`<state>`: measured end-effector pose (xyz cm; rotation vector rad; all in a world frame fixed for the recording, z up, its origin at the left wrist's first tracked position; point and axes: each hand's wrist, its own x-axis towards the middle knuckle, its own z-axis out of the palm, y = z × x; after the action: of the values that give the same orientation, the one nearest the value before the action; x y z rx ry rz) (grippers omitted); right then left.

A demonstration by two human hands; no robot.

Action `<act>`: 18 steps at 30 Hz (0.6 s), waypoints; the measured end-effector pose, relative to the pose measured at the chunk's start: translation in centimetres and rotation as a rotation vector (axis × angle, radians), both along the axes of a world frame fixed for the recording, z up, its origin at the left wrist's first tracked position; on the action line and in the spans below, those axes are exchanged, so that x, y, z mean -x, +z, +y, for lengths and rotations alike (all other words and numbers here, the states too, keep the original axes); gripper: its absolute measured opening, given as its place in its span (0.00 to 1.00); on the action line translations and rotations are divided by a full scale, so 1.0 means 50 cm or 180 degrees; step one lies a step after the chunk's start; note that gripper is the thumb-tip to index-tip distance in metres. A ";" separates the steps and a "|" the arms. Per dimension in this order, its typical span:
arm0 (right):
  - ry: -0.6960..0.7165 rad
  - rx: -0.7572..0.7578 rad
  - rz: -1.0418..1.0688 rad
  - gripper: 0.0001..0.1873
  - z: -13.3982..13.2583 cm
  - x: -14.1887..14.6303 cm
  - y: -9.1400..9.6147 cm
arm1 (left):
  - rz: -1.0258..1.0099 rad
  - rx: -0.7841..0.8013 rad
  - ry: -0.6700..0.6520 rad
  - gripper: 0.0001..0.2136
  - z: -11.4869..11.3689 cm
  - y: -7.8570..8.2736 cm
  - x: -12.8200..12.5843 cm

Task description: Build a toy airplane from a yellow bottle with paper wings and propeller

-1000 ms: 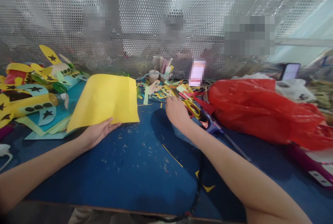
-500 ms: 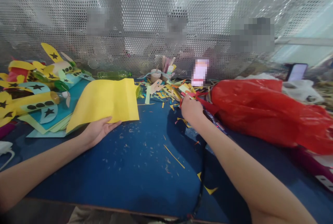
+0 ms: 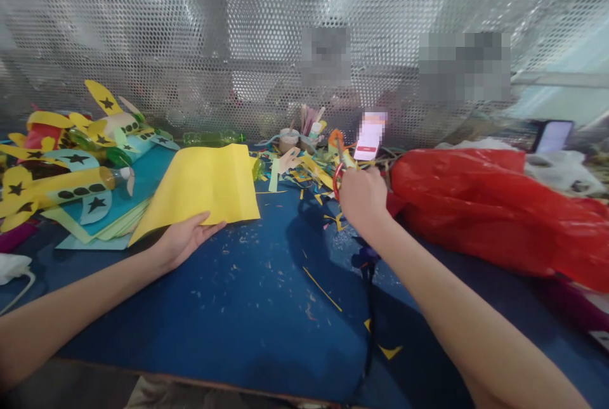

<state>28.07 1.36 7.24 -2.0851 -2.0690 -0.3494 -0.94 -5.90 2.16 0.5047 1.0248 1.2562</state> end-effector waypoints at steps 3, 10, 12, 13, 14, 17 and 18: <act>-0.0094 -0.0292 -0.0673 0.11 -0.044 0.027 0.045 | 0.0041 -0.0011 0.0082 0.21 -0.002 -0.002 -0.006; -0.0037 -0.0449 0.0346 0.05 -0.013 -0.062 0.096 | -0.0060 -0.0075 -0.0015 0.20 0.009 -0.016 0.002; -0.0025 0.0350 0.0430 0.12 0.012 -0.104 0.091 | -0.0036 -0.0096 -0.0010 0.21 0.012 -0.017 0.003; -0.0006 0.0668 0.0387 0.15 0.023 -0.123 0.087 | -0.0012 -0.0084 0.0005 0.22 0.012 -0.017 0.003; -0.0036 0.1029 0.0210 0.19 0.031 -0.140 0.081 | 0.0012 -0.0073 0.0019 0.22 0.012 -0.016 0.002; -0.0156 0.1756 -0.0368 0.26 0.047 -0.179 0.064 | 0.0054 -0.0081 -0.0011 0.23 0.011 -0.014 0.001; -0.0167 0.1863 -0.0367 0.26 0.050 -0.187 0.058 | 0.0064 -0.0088 -0.0028 0.23 0.011 -0.014 0.001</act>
<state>37.42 3.84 10.13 -2.4804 -2.4036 0.1618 -0.97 -5.33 1.48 0.5437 1.0223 1.2611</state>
